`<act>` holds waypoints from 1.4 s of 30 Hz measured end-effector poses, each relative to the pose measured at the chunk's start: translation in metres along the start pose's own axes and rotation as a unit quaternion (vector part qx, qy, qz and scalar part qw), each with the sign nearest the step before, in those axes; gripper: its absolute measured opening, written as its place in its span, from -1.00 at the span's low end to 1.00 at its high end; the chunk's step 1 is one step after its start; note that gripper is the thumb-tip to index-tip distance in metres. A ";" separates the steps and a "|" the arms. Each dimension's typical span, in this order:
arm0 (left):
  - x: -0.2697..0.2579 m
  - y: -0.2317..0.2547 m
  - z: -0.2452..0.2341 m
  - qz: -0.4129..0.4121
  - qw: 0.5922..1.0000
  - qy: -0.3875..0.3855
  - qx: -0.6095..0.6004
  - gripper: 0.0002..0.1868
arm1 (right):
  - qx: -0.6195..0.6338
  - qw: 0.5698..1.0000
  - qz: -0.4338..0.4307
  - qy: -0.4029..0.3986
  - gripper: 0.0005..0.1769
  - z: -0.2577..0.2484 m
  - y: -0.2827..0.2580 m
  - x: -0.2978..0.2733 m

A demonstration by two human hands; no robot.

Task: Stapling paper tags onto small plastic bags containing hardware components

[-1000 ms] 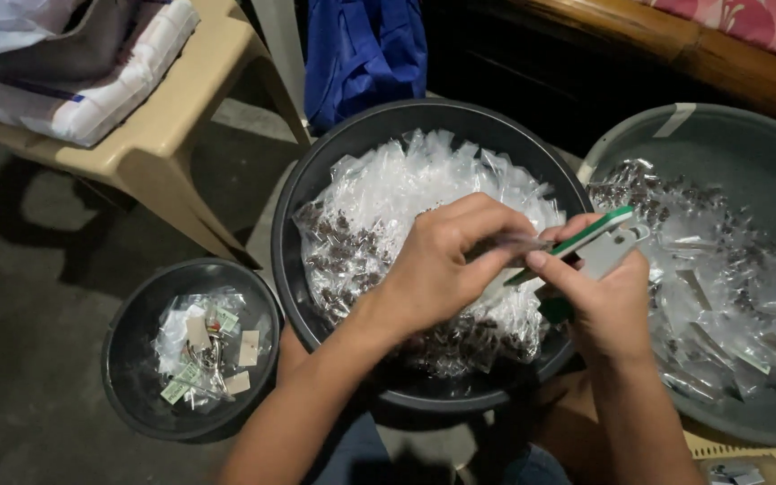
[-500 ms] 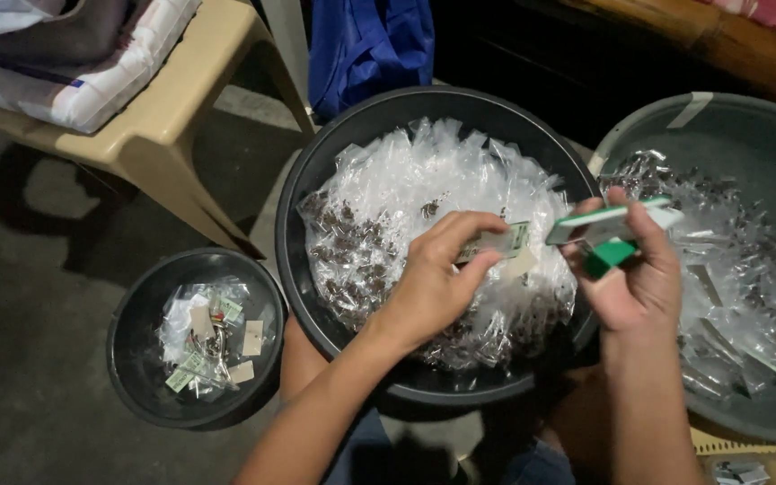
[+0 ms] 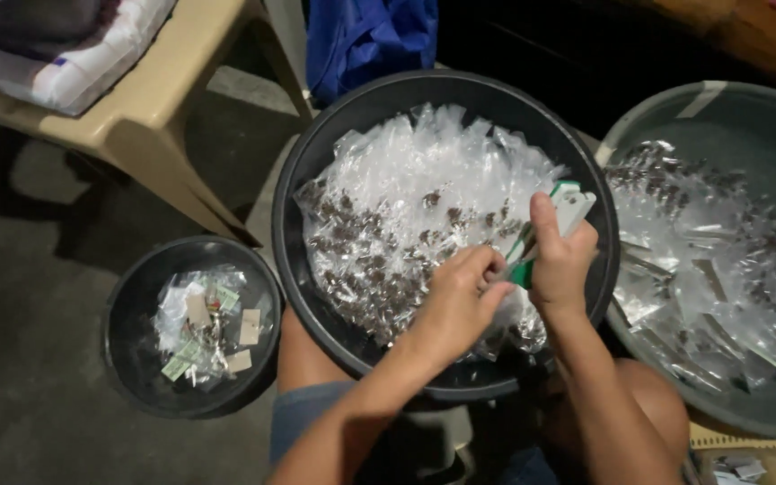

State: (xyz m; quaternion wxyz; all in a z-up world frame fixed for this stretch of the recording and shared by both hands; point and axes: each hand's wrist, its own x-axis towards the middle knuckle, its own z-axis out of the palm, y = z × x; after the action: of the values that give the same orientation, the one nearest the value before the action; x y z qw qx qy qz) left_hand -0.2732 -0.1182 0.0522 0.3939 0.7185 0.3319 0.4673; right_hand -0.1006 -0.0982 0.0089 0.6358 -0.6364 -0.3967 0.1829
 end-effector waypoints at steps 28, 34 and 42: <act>0.184 -0.253 0.093 -0.158 0.897 -0.015 0.412 -0.17 | -0.131 0.983 0.132 0.000 -0.62 -0.081 -0.062 0.020; 0.176 -0.259 0.080 -0.158 0.894 -0.019 0.419 -0.74 | -0.036 0.988 0.150 0.001 -0.73 -0.098 -0.056 0.023; 0.159 -0.106 0.008 -0.162 0.950 -0.079 0.256 -0.70 | -0.189 0.975 0.091 -0.067 -0.78 -0.068 -0.058 0.017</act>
State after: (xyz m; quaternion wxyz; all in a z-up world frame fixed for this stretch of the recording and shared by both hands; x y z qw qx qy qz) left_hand -0.2231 0.0634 0.0226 0.2922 0.7665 0.5198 0.2387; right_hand -0.0553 -0.1376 0.0770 0.4565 -0.7648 -0.4065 0.2038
